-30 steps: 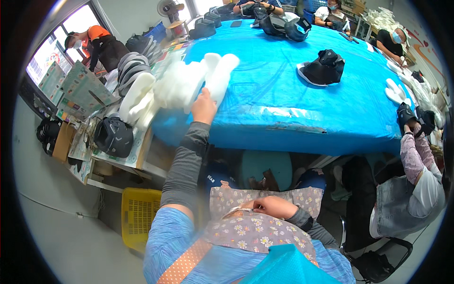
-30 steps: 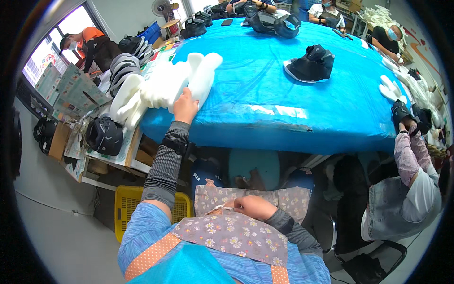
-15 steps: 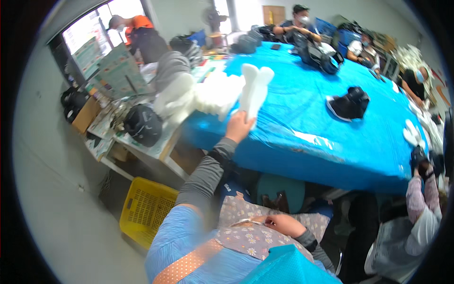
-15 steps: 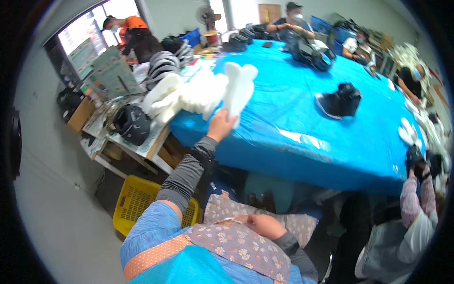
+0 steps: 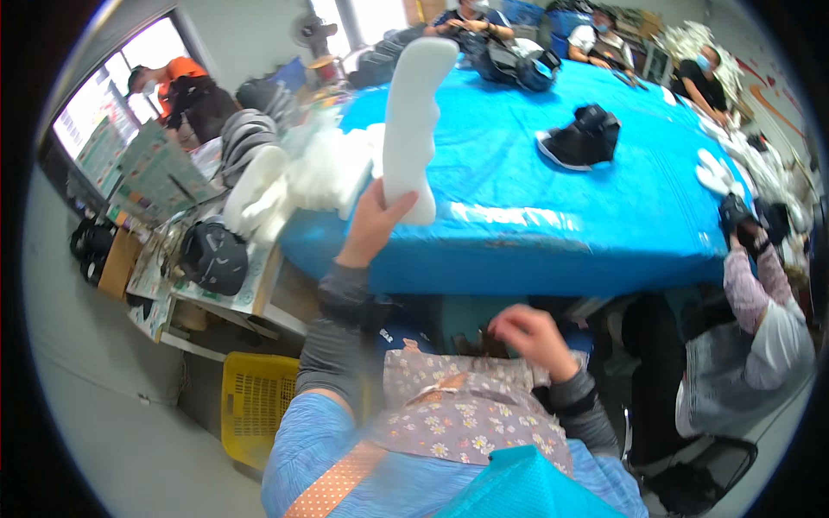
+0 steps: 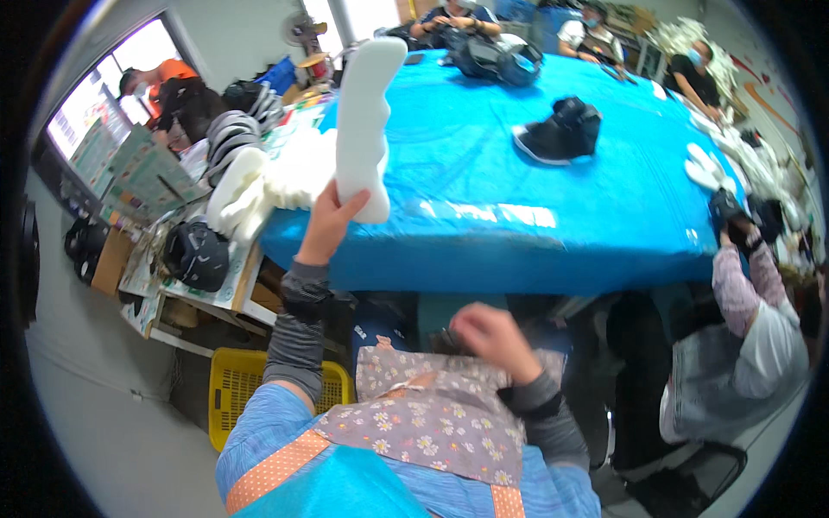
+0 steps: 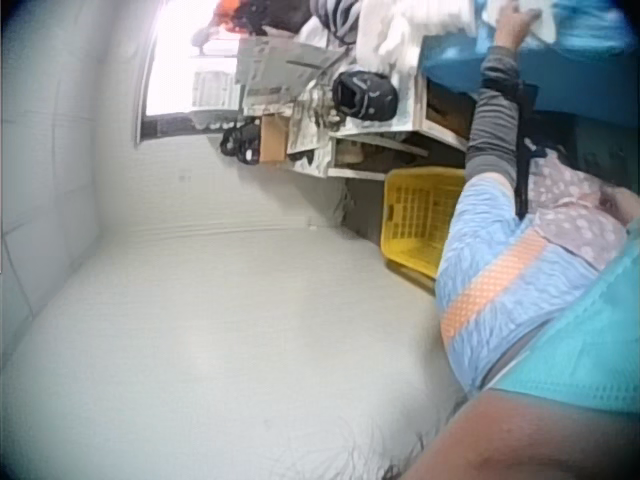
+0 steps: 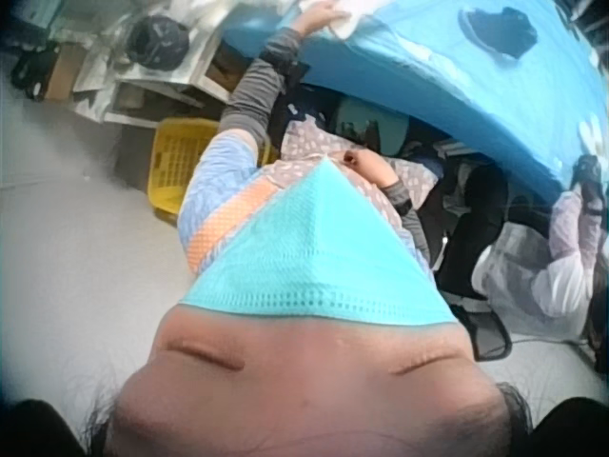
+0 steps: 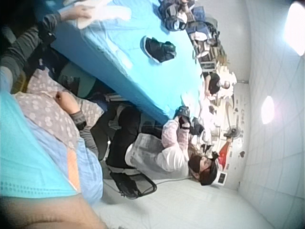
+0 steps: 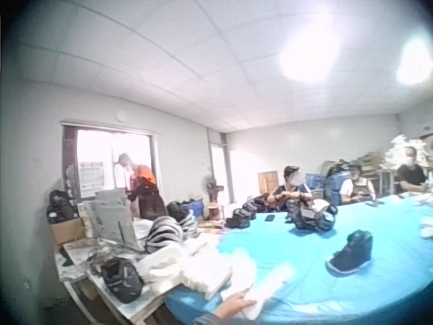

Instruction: The person holds a black shoe upper, applies a white foam padding element into the heel region by hand, and presses it into place before setting the upper aside.

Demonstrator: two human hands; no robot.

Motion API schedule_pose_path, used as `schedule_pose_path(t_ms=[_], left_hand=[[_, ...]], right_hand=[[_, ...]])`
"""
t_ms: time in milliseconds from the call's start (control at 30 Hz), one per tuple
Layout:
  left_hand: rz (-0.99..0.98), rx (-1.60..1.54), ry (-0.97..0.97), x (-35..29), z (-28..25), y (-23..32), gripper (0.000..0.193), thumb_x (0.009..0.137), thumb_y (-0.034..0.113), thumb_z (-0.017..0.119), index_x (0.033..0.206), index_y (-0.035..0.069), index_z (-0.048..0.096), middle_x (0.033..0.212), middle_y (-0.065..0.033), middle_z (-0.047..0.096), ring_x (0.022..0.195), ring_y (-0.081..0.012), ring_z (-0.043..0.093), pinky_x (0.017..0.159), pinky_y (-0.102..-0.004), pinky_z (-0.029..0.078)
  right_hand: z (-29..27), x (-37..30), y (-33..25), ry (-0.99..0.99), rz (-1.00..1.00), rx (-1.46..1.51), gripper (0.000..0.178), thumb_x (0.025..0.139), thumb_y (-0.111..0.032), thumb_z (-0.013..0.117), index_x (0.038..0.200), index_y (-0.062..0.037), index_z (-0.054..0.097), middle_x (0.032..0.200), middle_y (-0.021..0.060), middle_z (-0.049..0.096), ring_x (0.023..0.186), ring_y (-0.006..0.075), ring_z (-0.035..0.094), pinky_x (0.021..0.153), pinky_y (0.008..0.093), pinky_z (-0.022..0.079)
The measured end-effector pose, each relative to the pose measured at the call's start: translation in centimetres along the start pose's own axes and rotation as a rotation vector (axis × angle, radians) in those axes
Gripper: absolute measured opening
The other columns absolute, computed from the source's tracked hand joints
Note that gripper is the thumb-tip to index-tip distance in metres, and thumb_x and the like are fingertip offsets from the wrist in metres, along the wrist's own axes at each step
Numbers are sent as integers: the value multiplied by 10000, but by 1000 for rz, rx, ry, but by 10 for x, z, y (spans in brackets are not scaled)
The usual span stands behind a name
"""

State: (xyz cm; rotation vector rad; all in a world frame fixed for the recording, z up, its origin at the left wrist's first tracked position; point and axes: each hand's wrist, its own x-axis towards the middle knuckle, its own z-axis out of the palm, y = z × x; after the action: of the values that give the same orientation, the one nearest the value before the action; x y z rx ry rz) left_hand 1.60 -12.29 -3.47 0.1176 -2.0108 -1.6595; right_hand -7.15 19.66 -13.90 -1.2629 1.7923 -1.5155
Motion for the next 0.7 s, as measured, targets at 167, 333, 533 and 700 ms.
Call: schedule_pose_path(t_ms=[167, 333, 533, 700], left_hand=[[-80, -26, -164, -33, 23, 42, 586, 942, 117, 649, 1437, -1, 360, 1141, -104, 650, 1031, -142, 630, 880, -280, 496], [-239, -98, -343, -56, 21, 36, 600, 945, 186, 645, 1458, -11, 406, 1276, -80, 603, 1107, -123, 582, 943, -281, 468], [-164, -522, 58, -68, 16, 7, 984, 894, 810, 318, 1488, 27, 359, 1335, -108, 556, 1115, -198, 577, 892, -368, 497], [149, -261, 337, -70, 57, -4, 681, 975, 331, 643, 1512, 82, 305, 1380, -86, 471, 1255, -216, 463, 1124, -388, 316]], right_hand=[[-72, 54, -54, 619, -278, -157, 606, 834, -2, 697, 1392, -80, 473, 1273, 117, 592, 1056, 201, 613, 900, 318, 493], [-89, 65, -72, 635, -563, -651, 668, 745, 86, 670, 1372, -90, 522, 1395, 166, 533, 1209, 351, 565, 972, 399, 487], [-78, 41, -58, 331, -274, -265, 273, 811, -31, 753, 1063, -22, 649, 969, 93, 692, 890, 200, 662, 776, 304, 523], [-73, 29, -64, 72, 61, 83, 285, 844, -156, 768, 1044, -14, 622, 883, 23, 638, 808, 87, 594, 701, 242, 494]])
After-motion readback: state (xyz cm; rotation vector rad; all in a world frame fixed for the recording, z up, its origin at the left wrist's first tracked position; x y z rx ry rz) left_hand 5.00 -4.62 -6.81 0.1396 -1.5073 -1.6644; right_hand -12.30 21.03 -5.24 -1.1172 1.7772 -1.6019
